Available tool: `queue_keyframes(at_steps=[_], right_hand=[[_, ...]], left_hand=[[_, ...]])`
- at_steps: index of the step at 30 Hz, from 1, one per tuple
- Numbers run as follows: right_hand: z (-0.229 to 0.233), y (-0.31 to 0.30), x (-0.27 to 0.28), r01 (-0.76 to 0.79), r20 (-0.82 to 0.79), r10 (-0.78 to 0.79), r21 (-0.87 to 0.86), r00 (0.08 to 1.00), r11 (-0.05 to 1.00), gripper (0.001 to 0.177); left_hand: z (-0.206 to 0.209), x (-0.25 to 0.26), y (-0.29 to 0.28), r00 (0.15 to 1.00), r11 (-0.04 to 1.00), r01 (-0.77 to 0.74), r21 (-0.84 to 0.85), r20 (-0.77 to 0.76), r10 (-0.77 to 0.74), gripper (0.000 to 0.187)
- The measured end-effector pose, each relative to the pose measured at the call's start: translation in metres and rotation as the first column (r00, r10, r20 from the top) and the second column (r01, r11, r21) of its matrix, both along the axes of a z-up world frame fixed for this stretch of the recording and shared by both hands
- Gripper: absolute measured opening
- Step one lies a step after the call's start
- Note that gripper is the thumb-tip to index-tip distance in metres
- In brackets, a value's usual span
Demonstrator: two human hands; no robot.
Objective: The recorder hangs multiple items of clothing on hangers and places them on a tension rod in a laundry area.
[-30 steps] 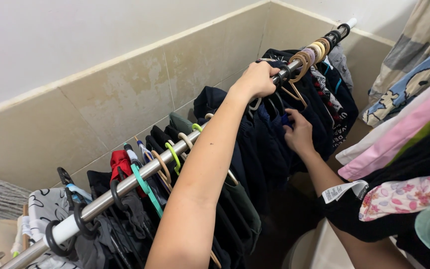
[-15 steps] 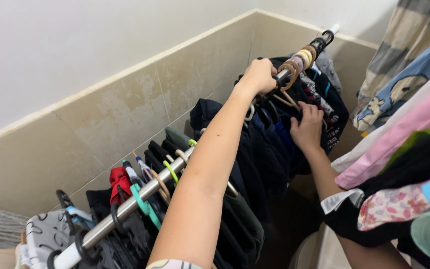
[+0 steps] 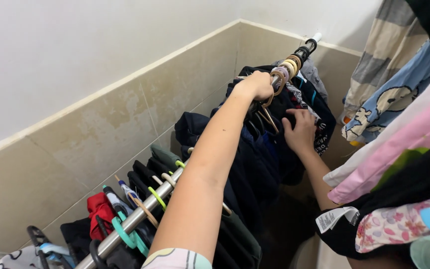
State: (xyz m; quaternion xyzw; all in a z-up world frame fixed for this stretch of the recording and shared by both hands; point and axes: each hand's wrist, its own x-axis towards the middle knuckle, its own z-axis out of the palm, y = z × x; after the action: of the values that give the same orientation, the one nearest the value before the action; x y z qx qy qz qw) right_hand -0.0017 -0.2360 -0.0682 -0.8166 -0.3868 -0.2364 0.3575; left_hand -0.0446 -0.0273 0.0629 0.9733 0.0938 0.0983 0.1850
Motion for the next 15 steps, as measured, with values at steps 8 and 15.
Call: queue_keyframes(at_steps=[8, 15], right_hand=[[-0.029, 0.005, 0.024, -0.085, -0.142, 0.092, 0.058, 0.986, 0.995, 0.046], [-0.006, -0.002, 0.025, -0.102, -0.099, 0.106, 0.051, 0.989, 0.994, 0.030]], left_hand=[[-0.077, 0.101, 0.034, 0.934, 0.978, 0.178, 0.107, 0.295, -0.202, 0.055], [-0.010, 0.028, -0.004, 0.998, 0.999, 0.031, 0.040, 0.049, -0.033, 0.047]])
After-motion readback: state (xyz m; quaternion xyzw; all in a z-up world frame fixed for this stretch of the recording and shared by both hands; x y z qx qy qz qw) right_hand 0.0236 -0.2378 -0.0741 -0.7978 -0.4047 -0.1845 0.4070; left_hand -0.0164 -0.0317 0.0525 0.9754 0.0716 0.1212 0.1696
